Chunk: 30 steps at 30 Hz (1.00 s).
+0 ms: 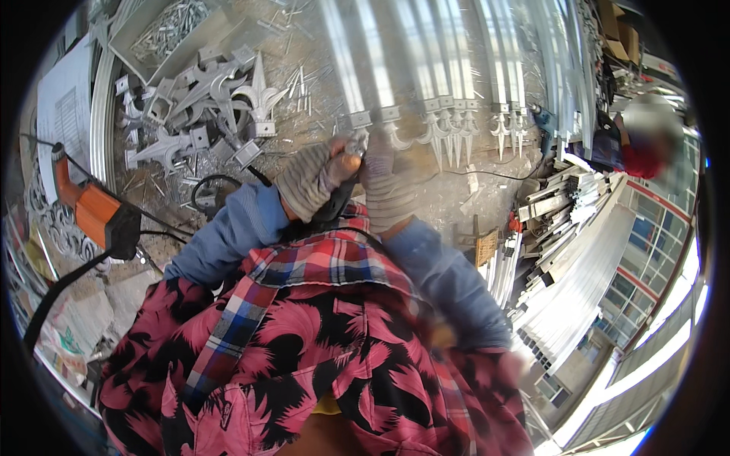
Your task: The person uses a handheld power drill to make holes in long, thin metal strips. They repeatedly position the drill, apply pressure, and create holes along the length of the strips while wearing gloves.
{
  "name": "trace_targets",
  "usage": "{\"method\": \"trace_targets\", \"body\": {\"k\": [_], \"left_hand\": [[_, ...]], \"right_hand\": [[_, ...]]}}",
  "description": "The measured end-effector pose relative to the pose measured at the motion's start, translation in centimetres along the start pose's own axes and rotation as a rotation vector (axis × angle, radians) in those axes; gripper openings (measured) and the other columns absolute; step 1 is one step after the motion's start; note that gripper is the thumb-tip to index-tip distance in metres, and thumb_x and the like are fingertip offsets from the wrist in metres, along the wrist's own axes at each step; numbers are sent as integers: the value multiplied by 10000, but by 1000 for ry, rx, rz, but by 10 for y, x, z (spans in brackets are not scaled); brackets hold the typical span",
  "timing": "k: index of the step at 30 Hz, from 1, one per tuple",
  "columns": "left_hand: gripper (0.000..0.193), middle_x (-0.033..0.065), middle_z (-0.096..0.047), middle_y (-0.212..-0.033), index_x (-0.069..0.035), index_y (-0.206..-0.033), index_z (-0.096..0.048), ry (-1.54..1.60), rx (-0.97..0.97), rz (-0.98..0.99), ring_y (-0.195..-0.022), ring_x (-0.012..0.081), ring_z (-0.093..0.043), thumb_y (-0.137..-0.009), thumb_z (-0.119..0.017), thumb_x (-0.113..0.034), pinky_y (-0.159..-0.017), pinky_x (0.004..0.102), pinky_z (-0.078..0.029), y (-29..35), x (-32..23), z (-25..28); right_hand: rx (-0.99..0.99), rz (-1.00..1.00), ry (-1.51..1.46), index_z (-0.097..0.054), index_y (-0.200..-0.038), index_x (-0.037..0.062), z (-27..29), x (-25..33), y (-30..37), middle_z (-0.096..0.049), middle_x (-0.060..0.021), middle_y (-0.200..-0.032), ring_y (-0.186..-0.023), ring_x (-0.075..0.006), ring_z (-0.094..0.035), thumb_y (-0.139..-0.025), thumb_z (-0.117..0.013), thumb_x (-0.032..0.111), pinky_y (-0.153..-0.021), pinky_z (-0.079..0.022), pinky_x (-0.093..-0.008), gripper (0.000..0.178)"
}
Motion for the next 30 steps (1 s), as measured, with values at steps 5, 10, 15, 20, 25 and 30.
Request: {"method": "trace_targets", "body": {"k": [5,10,15,20,25,30], "left_hand": [[494,124,-534,-1037,1,-1101,-482,-41,-98,98,-902,195,-529,-855,-436,-424,-786,310,-423,-8,10,35],[512,101,-596,-733,-32,-895,-552,580,168,244,-640,176,-586,-833,-404,-518,-584,261,-490,-28,-15,29],[570,124,-598,-682,-34,-877,-541,648,116,302,-595,199,-594,-759,-483,-588,-537,259,-490,-25,-2,22],[556,94,-604,-771,-27,-914,-559,621,52,197,-631,154,-588,-807,-429,-557,-561,247,-492,-22,-12,9],[557,126,-603,-759,-27,-926,-539,588,137,172,-611,183,-588,-794,-448,-560,-580,260,-497,-19,-16,5],[566,151,-599,-754,-32,-933,-516,589,50,36,-653,225,-605,-764,-488,-571,-596,304,-507,-8,-10,31]], "right_hand": [[-73,888,508,-527,-660,130,-6,58,-32,-474,-27,-496,-388,-148,-432,-803,-503,241,-340,-318,-266,182],[77,649,452,-515,-648,100,-14,54,-75,-444,-38,-478,-455,-172,-505,-837,-444,375,-412,-400,-312,341],[394,282,106,-573,-780,48,17,34,-62,-522,-80,-621,-588,-167,-527,-795,-396,594,-555,-433,-307,575],[332,-243,-390,-561,-847,22,38,25,-48,-534,-77,-699,-611,-160,-510,-805,-406,541,-542,-424,-274,543],[529,-389,-629,-575,-853,72,14,-6,-31,-544,-12,-616,-467,-90,-466,-827,-515,326,-404,-348,-183,263],[448,-195,-526,-586,-873,47,26,0,-44,-537,-6,-614,-476,-76,-467,-808,-567,222,-416,-359,-181,187]]}}
Point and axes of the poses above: each hand's wrist, its own y-axis away from the middle knuckle, its own z-axis out of the back of the hand, x = y × z, the point moved 3 cm from there along -y, towards the middle knuckle
